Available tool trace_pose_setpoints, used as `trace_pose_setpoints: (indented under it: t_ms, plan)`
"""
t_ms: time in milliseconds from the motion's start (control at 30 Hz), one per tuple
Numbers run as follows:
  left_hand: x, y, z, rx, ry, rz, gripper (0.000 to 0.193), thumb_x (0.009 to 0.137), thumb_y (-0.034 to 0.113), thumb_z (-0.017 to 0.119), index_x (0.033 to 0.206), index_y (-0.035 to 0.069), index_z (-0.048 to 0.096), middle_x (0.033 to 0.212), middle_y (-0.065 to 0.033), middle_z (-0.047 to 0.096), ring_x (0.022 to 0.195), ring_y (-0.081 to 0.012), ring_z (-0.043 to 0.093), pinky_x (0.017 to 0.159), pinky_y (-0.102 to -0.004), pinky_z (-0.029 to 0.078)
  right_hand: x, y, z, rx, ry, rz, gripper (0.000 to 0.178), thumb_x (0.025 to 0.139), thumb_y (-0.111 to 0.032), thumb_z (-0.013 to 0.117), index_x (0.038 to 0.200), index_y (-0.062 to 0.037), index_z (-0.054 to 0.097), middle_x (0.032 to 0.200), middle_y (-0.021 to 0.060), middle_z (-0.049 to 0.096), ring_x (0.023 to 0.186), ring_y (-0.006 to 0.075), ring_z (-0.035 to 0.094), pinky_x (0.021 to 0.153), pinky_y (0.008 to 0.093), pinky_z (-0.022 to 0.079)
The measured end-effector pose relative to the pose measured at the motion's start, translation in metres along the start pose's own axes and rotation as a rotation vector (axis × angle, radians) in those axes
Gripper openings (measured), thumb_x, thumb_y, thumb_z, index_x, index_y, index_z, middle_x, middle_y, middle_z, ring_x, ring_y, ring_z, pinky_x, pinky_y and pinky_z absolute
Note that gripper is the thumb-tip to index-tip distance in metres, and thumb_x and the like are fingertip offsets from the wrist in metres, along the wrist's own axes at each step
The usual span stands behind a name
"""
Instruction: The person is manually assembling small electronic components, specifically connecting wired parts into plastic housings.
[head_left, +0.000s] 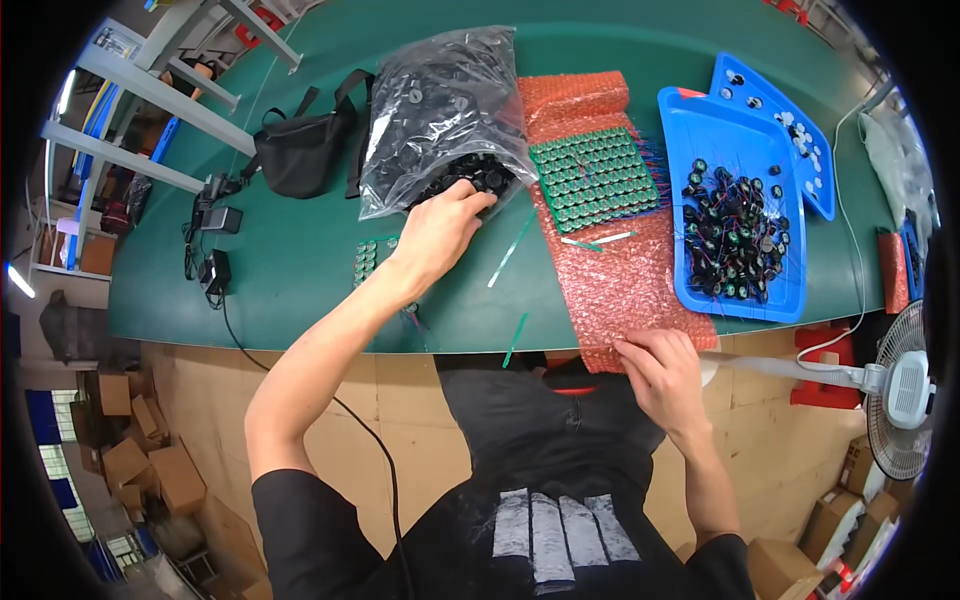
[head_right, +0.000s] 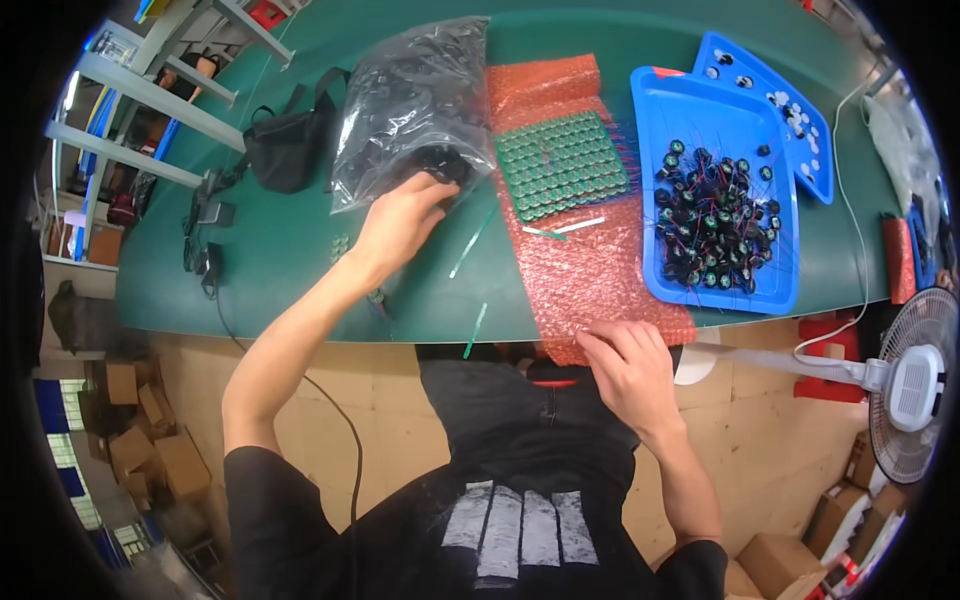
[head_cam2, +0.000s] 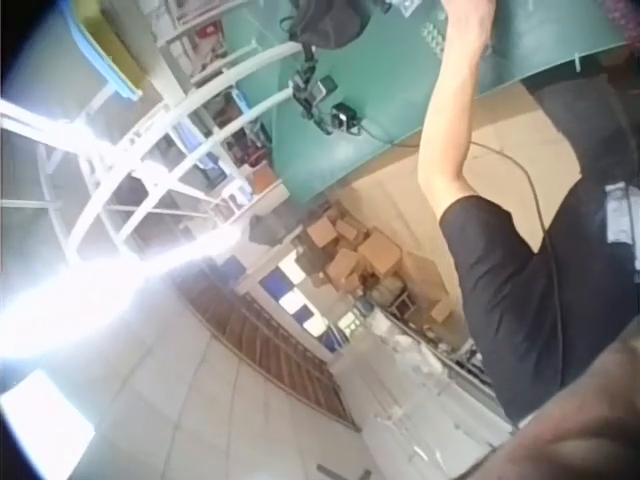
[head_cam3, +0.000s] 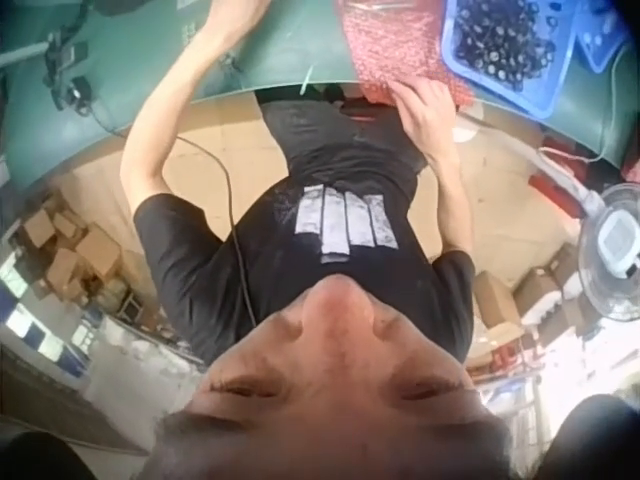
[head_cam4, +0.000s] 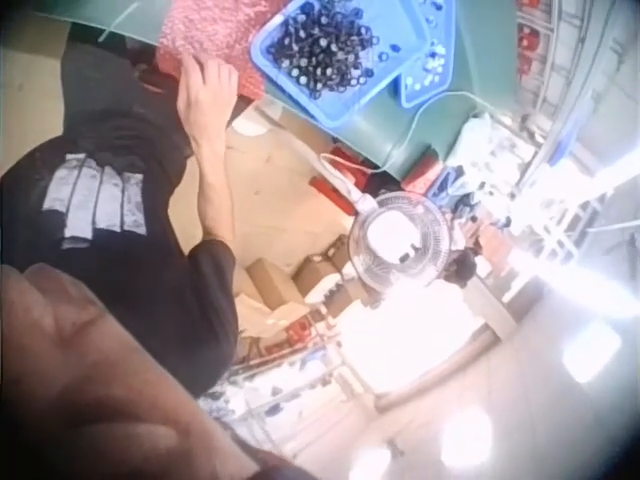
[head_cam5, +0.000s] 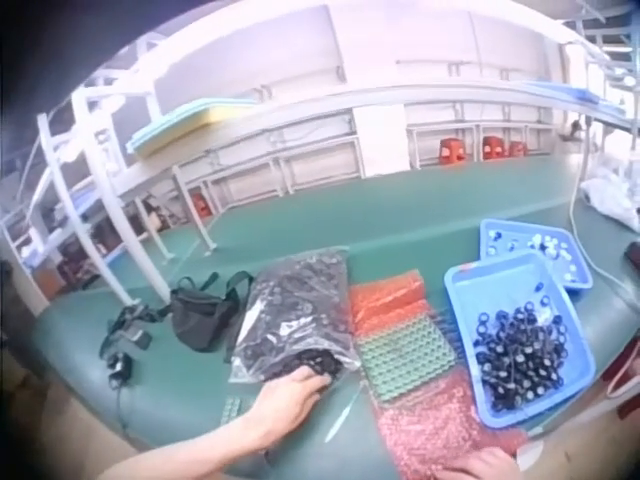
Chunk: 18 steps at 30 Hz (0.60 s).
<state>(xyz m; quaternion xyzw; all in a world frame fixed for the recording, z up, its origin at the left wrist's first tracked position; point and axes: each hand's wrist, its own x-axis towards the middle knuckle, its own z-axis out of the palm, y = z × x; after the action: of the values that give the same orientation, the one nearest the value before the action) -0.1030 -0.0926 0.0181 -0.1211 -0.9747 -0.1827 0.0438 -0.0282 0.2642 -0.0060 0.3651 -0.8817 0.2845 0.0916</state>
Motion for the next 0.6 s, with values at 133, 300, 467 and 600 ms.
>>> trace_pose_setpoints:
  t_ms: [133,300,467,600]
  plan:
    - [0.001,-0.012,0.002,-0.05,0.054,0.031,0.024,0.085,0.006,0.072,0.108,0.006,0.072,0.103,-0.0096,0.065,0.093,-0.0349,0.067,0.081,-0.0442,0.055,-0.009,0.0,-0.003,0.021,0.057,-0.01,0.025,0.077,-0.002,0.075,0.101,-0.0077,0.073,0.097,0.0058,0.067,0.091,0.0259,0.064,0.081,0.0392,0.048]
    - [-0.025,-0.011,-0.024,-0.363,0.273,-0.133,0.029,0.083,0.007,0.077,0.111,0.003,0.07,0.096,-0.0119,0.067,0.088,-0.0255,0.069,0.079,-0.0348,0.056,0.015,-0.01,-0.003,0.061,0.052,-0.042,0.024,0.077,-0.002,0.076,0.1,-0.008,0.073,0.097,0.0054,0.068,0.089,0.0257,0.065,0.079,0.0381,0.048]
    - [-0.104,0.0,-0.075,-0.895,0.491,-0.511,0.023,0.088,0.004,0.074,0.11,-0.002,0.068,0.106,-0.0099,0.072,0.099,-0.0153,0.069,0.089,-0.0271,0.054,0.083,-0.039,0.025,0.235,-0.161,-0.151,0.03,0.084,-0.016,0.076,0.111,-0.008,0.069,0.101,0.0077,0.067,0.088,0.0287,0.065,0.079,0.0403,0.051]
    - [-0.214,-0.002,-0.081,-0.832,0.808,-0.653,0.023,0.095,0.004,0.064,0.116,-0.004,0.063,0.116,-0.0144,0.066,0.11,-0.0244,0.067,0.095,-0.0343,0.055,0.151,-0.082,0.091,0.283,-0.291,-0.317,0.04,0.089,-0.031,0.072,0.12,-0.0071,0.064,0.104,0.0109,0.065,0.092,0.0332,0.067,0.082,0.0439,0.054]
